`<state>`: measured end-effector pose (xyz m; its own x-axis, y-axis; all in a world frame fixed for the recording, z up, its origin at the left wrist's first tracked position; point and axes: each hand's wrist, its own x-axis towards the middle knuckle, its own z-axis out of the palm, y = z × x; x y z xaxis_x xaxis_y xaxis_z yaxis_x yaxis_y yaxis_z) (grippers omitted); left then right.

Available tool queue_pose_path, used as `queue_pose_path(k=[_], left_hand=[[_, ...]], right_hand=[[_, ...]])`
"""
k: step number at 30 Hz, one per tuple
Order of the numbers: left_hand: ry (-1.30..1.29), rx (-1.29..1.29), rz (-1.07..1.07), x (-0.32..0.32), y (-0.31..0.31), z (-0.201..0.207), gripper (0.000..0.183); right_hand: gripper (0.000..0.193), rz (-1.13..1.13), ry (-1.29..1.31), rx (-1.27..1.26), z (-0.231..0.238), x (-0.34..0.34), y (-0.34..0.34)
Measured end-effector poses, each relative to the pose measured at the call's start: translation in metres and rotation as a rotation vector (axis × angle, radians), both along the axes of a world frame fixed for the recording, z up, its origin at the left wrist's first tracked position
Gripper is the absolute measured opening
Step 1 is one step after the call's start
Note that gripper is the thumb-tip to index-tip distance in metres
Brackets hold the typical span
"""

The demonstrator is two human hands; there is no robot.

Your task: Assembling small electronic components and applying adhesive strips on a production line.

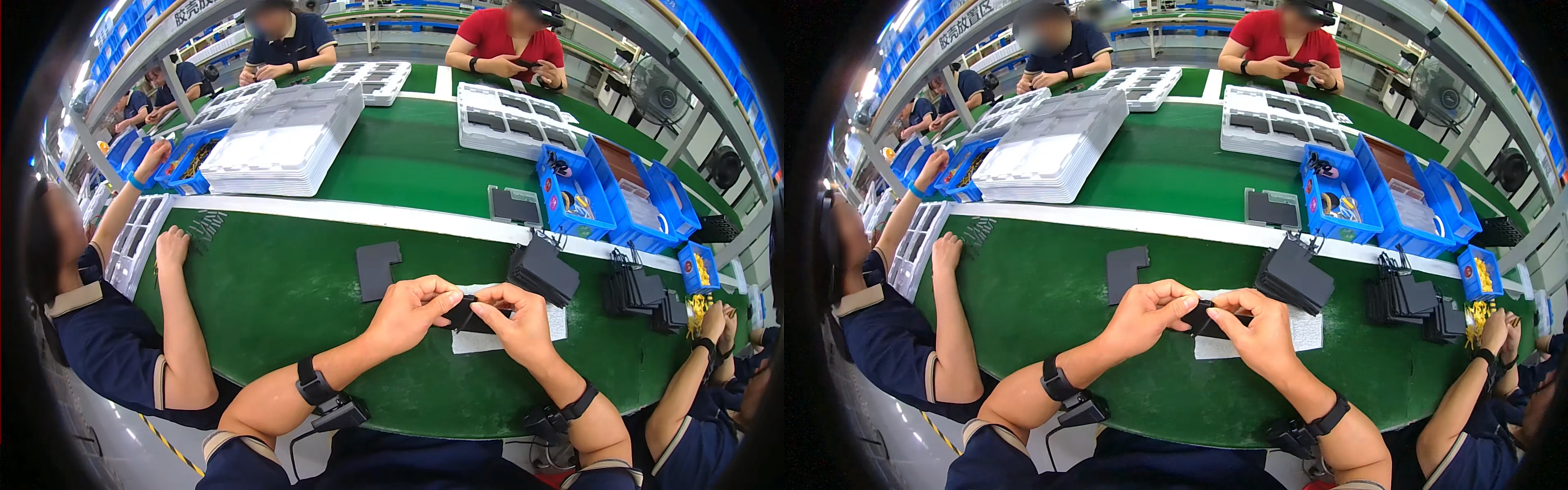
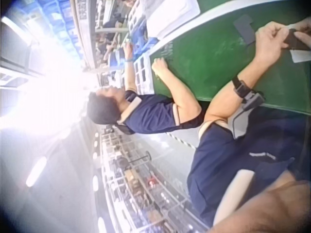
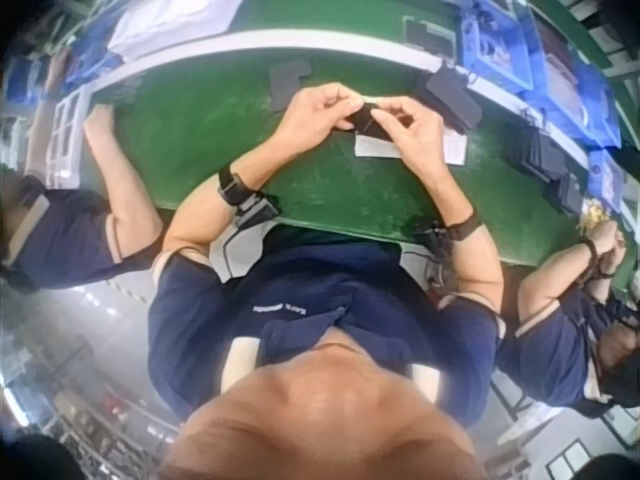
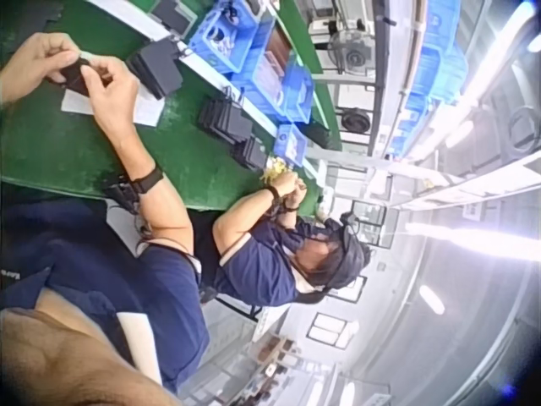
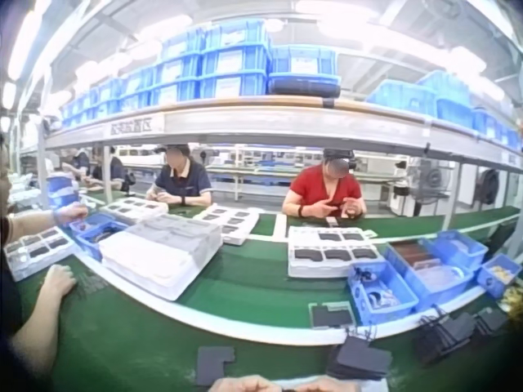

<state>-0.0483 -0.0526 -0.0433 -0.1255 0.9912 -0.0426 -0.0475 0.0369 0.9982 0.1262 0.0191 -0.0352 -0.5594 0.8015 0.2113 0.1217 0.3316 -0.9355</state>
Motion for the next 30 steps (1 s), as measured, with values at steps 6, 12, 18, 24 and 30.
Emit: queue_pose_path(k=[6,12,18,24,30], left_hand=[[-0.063,-0.055,-0.058,-0.002,-0.001,-0.001,0.023],[-0.082,-0.066,-0.054,-0.002,-0.001,0.0,0.022],[0.55,0.241,0.011,-0.001,-0.002,0.012,0.022],[0.874,0.427,0.136,-0.005,-0.001,0.004,0.027],[0.82,0.394,0.129,-0.005,-0.004,0.005,0.026]], right_hand=[[0.012,0.007,-0.016,-0.042,0.001,0.001,-0.001],[0.01,-0.013,-0.034,-0.036,0.0,0.0,0.002],[0.01,-0.027,-0.002,-0.087,-0.002,0.002,0.003],[0.009,-0.037,0.008,-0.112,-0.006,0.003,0.005],[0.007,-0.022,0.05,-0.148,-0.003,0.001,0.003]])
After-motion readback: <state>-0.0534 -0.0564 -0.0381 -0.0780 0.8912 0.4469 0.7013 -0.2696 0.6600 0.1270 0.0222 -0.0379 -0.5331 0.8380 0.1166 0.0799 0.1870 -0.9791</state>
